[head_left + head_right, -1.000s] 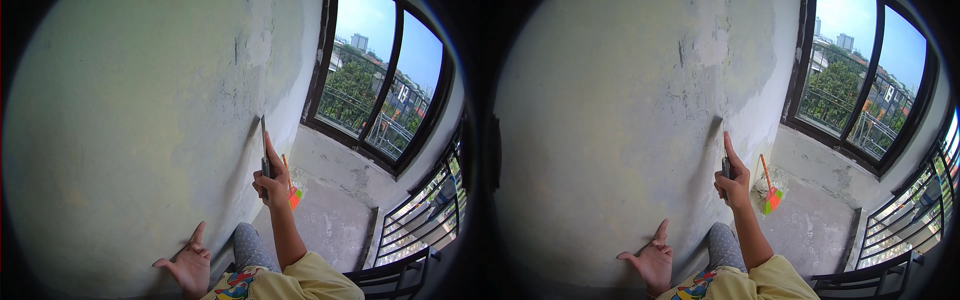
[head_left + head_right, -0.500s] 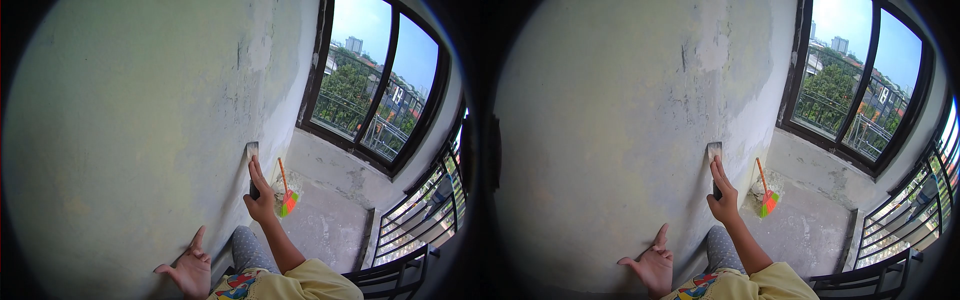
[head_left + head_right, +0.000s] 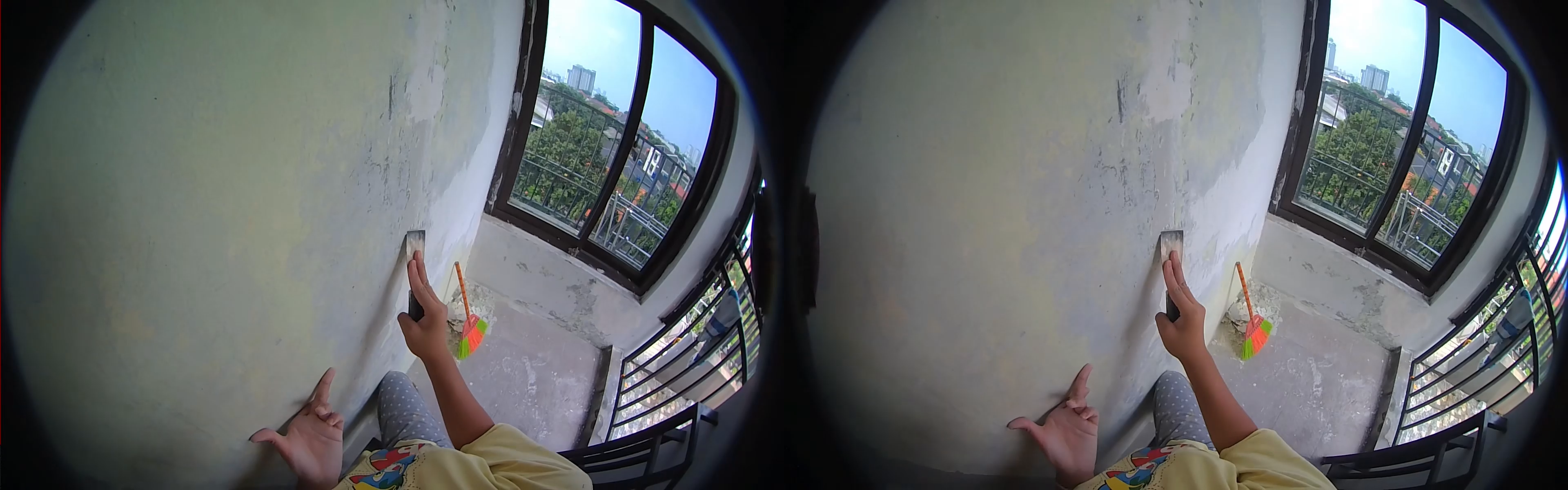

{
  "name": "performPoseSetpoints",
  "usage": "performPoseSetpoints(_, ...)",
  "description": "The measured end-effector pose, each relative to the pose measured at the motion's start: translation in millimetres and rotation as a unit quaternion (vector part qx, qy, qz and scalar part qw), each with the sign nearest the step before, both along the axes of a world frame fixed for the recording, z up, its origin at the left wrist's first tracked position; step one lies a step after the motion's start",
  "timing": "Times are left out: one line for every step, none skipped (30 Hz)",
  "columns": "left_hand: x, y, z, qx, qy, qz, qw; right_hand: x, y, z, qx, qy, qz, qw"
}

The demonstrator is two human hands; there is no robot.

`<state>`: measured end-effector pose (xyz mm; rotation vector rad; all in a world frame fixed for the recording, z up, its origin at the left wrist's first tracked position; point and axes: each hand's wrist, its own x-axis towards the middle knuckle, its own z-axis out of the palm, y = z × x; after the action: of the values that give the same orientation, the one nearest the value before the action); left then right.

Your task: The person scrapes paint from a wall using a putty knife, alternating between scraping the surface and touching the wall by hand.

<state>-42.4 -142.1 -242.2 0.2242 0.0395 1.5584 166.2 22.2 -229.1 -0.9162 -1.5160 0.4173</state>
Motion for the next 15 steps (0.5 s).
performPoseSetpoints(0,2,0,0.002,-0.023,-0.008,1.0,0,-1,0,0.0,0.013,0.007,1.0)
performPoseSetpoints(1,3,1,0.004,-0.025,-0.006,1.0,0,-2,0,0.0,0.026,0.013,1.0)
performPoseSetpoints(2,2,3,-0.01,-0.02,0.001,1.0,0,-6,-5,-0.001,0.025,0.014,1.0)
performPoseSetpoints(2,-1,3,-0.025,-0.014,0.006,1.0,0,-13,-12,0.006,0.013,0.026,1.0)
performPoseSetpoints(1,-1,2,-0.024,-0.013,0.005,1.0,-2,-15,-14,0.015,0.002,0.037,0.999)
performPoseSetpoints(-1,0,-2,-0.022,-0.005,0.005,1.0,-4,-13,-11,0.019,0.003,0.037,0.999)
performPoseSetpoints(-2,0,-4,-0.02,0.001,0.006,1.0,-7,-11,-5,0.024,0.012,0.028,0.999)
performPoseSetpoints(-2,1,-3,-0.021,0.001,0.005,1.0,-8,-11,1,0.025,0.02,0.019,0.999)
performPoseSetpoints(-1,1,-1,-0.019,0.009,0.002,1.0,-8,-4,15,0.012,0.08,0.04,0.996)
performPoseSetpoints(-1,0,0,-0.017,0.017,-0.002,1.0,-6,2,35,0.002,0.094,0.03,0.995)
performPoseSetpoints(-1,-1,-1,-0.017,0.018,-0.002,1.0,-4,9,49,0.005,0.099,0.027,0.995)
performPoseSetpoints(0,-1,-2,-0.027,-0.008,0.001,1.0,-1,14,57,0.01,0.104,0.024,0.994)
performPoseSetpoints(-1,-1,-3,-0.037,-0.034,0.005,0.999,3,15,56,0.011,0.104,0.026,0.994)
performPoseSetpoints(-2,-1,-4,-0.036,-0.033,0.006,0.999,7,16,52,-0.001,0.105,0.035,0.994)
performPoseSetpoints(-4,-1,-5,-0.042,-0.03,0.006,0.999,9,17,48,-0.013,0.105,0.045,0.993)
